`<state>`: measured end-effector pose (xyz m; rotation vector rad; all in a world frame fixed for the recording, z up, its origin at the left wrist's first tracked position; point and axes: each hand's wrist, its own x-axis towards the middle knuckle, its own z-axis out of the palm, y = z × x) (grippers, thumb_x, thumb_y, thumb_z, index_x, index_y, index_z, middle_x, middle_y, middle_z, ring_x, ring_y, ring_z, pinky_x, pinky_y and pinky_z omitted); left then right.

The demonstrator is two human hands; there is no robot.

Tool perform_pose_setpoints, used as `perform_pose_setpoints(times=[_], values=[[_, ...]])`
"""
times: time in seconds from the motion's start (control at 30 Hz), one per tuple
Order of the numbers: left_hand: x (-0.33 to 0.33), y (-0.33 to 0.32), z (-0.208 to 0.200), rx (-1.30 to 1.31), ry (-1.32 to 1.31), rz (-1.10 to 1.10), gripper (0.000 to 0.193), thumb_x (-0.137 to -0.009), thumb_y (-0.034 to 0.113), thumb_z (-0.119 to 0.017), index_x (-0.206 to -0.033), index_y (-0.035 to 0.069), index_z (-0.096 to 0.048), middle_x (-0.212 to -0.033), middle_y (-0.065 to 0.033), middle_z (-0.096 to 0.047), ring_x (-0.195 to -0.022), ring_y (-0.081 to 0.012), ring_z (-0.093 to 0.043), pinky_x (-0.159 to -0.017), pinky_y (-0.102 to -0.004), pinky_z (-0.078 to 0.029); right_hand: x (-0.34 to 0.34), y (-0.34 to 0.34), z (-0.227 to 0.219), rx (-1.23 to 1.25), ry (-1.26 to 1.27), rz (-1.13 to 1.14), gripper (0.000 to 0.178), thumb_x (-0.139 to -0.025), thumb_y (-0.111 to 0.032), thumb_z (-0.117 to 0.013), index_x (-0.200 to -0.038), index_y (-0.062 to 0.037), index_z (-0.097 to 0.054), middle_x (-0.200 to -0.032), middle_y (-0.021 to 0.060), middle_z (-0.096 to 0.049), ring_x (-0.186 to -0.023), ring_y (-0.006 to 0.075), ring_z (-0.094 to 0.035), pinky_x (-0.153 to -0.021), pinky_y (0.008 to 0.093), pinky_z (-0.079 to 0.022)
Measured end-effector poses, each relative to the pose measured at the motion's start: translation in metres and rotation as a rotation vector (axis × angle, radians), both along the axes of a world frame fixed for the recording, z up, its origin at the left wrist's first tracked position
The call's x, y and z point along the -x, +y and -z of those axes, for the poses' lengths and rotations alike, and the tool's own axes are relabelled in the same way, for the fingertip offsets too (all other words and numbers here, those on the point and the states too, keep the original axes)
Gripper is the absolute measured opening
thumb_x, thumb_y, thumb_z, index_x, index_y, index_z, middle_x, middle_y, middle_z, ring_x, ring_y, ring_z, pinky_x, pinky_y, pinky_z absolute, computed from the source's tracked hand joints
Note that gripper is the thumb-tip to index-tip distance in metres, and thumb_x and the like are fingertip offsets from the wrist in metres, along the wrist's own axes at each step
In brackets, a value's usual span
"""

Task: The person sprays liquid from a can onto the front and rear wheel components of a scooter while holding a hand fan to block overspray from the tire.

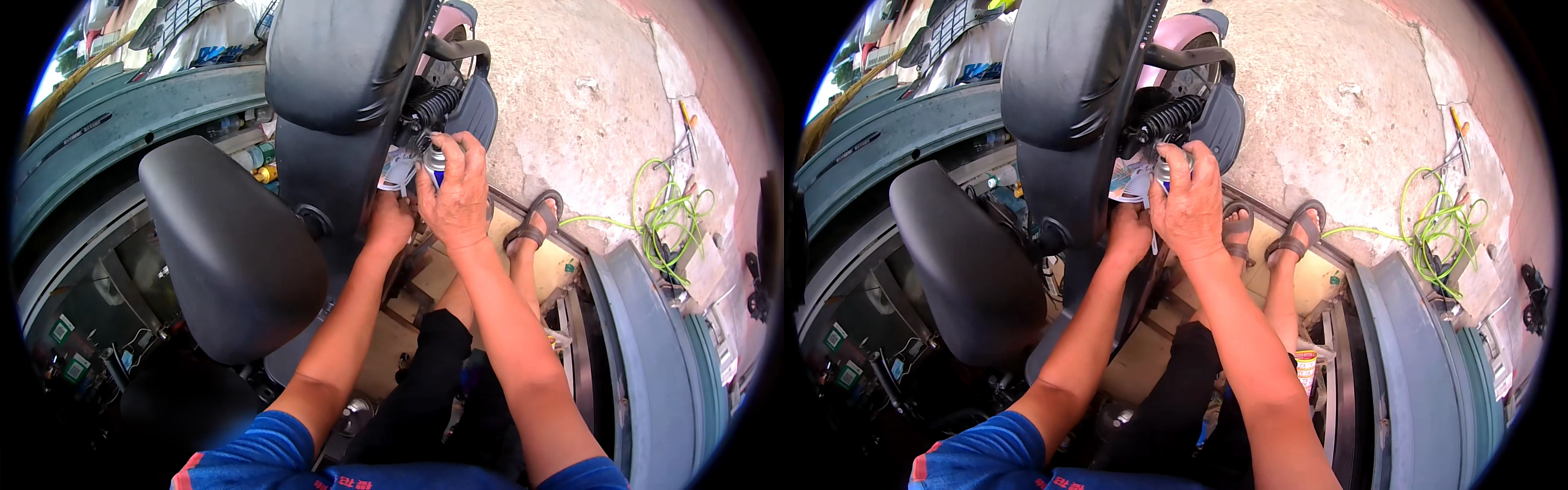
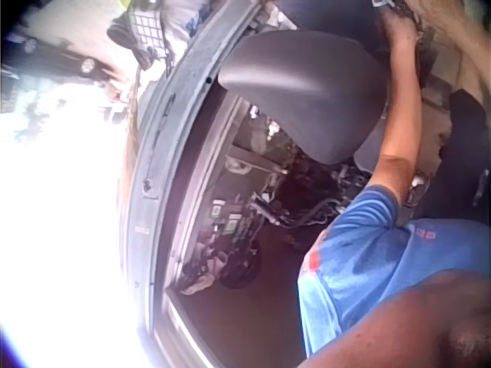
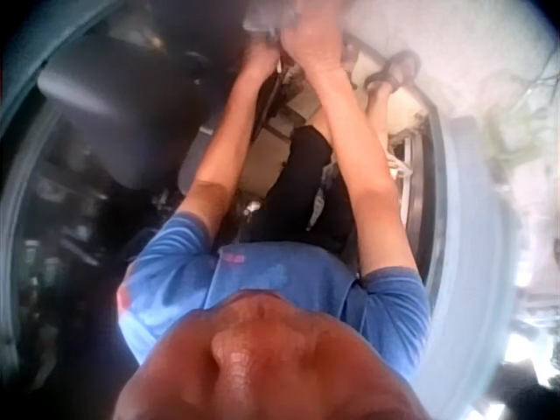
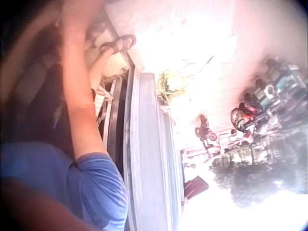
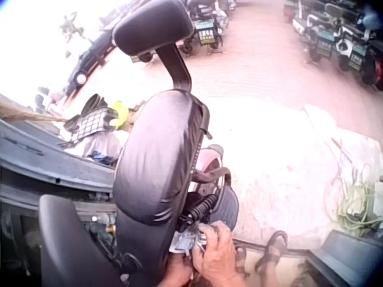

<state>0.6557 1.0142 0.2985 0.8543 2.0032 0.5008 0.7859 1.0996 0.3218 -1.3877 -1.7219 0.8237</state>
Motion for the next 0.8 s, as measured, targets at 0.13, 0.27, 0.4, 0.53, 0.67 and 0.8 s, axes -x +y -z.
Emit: perform_pose_setpoints(times=[0.13,0.27,0.4,0.53,0.67,0.8], values=[[0.005,-0.009,0.005,0.18,-0.047,-0.056,0.021,-0.103,-0.008,-0.048,-0.109,-0.007,-0.068,-0.101,-0.0129,-0.074,-0.087,-0.0173,-0.075,-0.079,-0.0334,-0.062,-0.007,0.0,0.028,0.172,-0.031,0.203,0.064,-0.089,-0.006,-0.082,-0.147,-0.007,-0.053,-0.136,0.0246,-0.054,-0.124,0.0467,-0.058,-0.108,0.0544,-0.051],[0.001,0.0,-0.002,0.152,-0.095,-0.053,0.024,-0.103,-0.01,-0.046,-0.116,-0.007,-0.067,-0.105,-0.0133,-0.074,-0.089,-0.0184,-0.075,-0.08,-0.0344,-0.063,-0.004,-0.008,0.029,0.097,0.054,0.105,0.065,-0.089,-0.006,-0.083,-0.147,-0.0075,-0.054,-0.136,0.0257,-0.053,-0.124,0.0475,-0.058,-0.107,0.0533,-0.051],[0.001,-0.005,0.0,0.079,-0.095,-0.11,0.019,-0.104,-0.009,-0.05,-0.106,-0.008,-0.069,-0.094,-0.0133,-0.076,-0.083,-0.0184,-0.077,-0.076,-0.0335,-0.063,0.003,-0.006,0.042,0.133,-0.03,0.08,0.068,-0.088,-0.007,-0.083,-0.148,-0.0095,-0.052,-0.135,0.0253,-0.054,-0.123,0.0479,-0.059,-0.104,0.0535,-0.053],[0.001,-0.007,0.007,0.079,-0.101,-0.158,0.02,-0.104,-0.007,-0.052,-0.096,-0.008,-0.07,-0.087,-0.0125,-0.076,-0.079,-0.0187,-0.077,-0.075,-0.0329,-0.064,0.004,0.006,0.06,0.251,-0.025,0.233,0.067,-0.089,-0.007,-0.081,-0.149,-0.0094,-0.052,-0.135,0.0275,-0.055,-0.124,0.0499,-0.059,-0.106,0.0549,-0.053],[0.005,-0.009,0.009,0.069,-0.116,-0.128,0.02,-0.104,-0.008,-0.051,-0.096,-0.008,-0.069,-0.087,-0.0121,-0.075,-0.079,-0.0187,-0.076,-0.075,-0.0331,-0.064,0.001,0.018,0.069,0.28,-0.035,0.282,0.066,-0.091,-0.01,-0.079,-0.151,-0.0084,-0.051,-0.135,0.0291,-0.056,-0.123,0.0503,-0.06,-0.106,0.0546,-0.053],[0.007,-0.011,0.011,0.078,-0.133,-0.122,0.02,-0.103,-0.008,-0.05,-0.096,-0.008,-0.069,-0.088,-0.0126,-0.075,-0.079,-0.0194,-0.076,-0.076,-0.0337,-0.064,0.003,0.023,0.069,0.371,-0.058,0.173,0.065,-0.091,-0.012,-0.079,-0.15,-0.0105,-0.051,-0.131,0.0275,-0.056,-0.122,0.0503,-0.062,-0.105,0.0548,-0.053]])
